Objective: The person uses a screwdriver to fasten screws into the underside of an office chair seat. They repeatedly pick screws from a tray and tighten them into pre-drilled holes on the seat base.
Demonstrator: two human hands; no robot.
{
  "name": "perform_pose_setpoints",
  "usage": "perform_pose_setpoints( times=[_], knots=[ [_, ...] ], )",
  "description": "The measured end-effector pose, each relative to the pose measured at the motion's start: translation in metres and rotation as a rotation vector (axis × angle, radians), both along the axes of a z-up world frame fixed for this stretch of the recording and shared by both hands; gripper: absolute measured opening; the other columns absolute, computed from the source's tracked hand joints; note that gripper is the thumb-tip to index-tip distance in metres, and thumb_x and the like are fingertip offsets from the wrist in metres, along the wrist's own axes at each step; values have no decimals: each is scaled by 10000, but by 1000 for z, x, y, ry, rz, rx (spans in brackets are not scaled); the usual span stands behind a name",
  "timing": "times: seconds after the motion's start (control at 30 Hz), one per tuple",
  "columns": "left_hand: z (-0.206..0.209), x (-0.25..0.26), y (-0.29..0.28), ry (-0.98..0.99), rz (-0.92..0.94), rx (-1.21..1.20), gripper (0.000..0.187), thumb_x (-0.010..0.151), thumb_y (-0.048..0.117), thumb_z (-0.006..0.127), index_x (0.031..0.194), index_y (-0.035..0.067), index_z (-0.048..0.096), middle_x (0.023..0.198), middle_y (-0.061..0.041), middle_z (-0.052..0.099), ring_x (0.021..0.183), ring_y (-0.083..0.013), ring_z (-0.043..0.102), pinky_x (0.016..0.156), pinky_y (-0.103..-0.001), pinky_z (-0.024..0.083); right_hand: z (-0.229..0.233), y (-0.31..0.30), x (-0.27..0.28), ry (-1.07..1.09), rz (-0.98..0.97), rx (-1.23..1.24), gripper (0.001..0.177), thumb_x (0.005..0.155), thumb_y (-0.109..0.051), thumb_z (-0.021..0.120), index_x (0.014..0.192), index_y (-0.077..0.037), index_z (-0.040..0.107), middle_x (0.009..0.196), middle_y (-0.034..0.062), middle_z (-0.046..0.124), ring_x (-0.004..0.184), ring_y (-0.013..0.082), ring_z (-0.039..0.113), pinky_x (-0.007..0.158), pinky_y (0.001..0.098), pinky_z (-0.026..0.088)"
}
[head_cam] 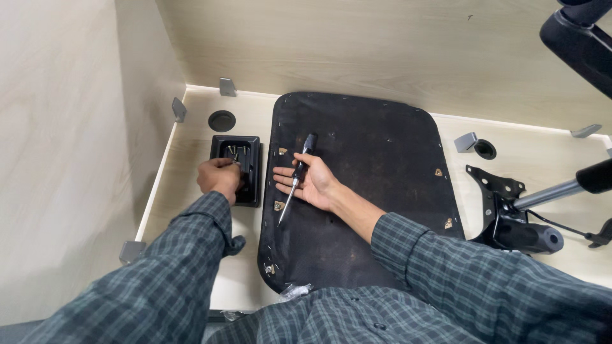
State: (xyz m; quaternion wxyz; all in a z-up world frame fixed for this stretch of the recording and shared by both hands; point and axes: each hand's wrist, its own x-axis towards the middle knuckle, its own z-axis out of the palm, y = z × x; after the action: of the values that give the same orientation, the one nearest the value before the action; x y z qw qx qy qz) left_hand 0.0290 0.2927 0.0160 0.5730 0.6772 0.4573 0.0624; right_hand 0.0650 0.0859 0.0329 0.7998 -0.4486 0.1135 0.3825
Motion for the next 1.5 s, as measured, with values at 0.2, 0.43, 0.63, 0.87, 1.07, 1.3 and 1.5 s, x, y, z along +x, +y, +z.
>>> perform_pose_setpoints(
  times=[0.2,0.43,0.63,0.87,1.07,1.3,1.5],
  knots=[
    [3,2,30,-4,-122,-82,202,874,6,713,1073,-27,709,984,-177,751,818,-258,784,679,-349,687,3,-2,-3,-3,-9,-37,258,1028,-322,432,916,-101,506,1458,360,521,1392,439,513,1124,518,482],
    [-11,14,50,54,-220,80,260,833,-65,693,1074,6,758,1028,-151,758,846,-251,774,720,-327,677,-2,-22,-2,-39,-31,-162,252,1026,-341,440,925,-117,499,1320,312,648,1259,416,635,1045,512,552],
    [-31,31,74,60,-522,242,282,820,-18,730,1093,41,769,1041,-160,775,888,-247,772,805,-343,642,-4,-51,1,-100,19,-320,241,1019,-306,530,982,-69,548,1188,302,717,1062,402,737,909,472,631],
    [-58,54,66,-122,-572,514,301,781,122,836,1061,28,780,1036,-126,788,959,-224,764,916,-332,587,-2,-54,-4,-125,30,-308,241,1022,-289,545,1017,-51,577,1180,303,709,1022,389,745,857,457,653],
    [-45,45,42,-9,-425,586,292,817,233,849,1028,37,799,1011,-172,777,947,-308,754,915,-393,582,9,-63,-8,-157,59,-387,249,1018,-280,536,1061,-38,578,1166,296,719,1005,384,758,856,448,662],
    [-35,47,29,17,-370,614,369,794,262,860,1076,38,779,1052,-235,739,978,-377,722,916,-445,565,10,-64,-12,-178,43,-412,269,1028,-279,519,1082,-19,559,1155,305,720,1002,388,761,848,438,668],
    [-35,48,23,33,-373,661,315,801,240,850,1062,72,799,1060,-250,731,980,-407,707,908,-475,565,8,-64,-16,-209,24,-420,276,1022,-264,529,1112,-4,525,1151,316,708,1007,404,758,853,450,668]
  ],
)
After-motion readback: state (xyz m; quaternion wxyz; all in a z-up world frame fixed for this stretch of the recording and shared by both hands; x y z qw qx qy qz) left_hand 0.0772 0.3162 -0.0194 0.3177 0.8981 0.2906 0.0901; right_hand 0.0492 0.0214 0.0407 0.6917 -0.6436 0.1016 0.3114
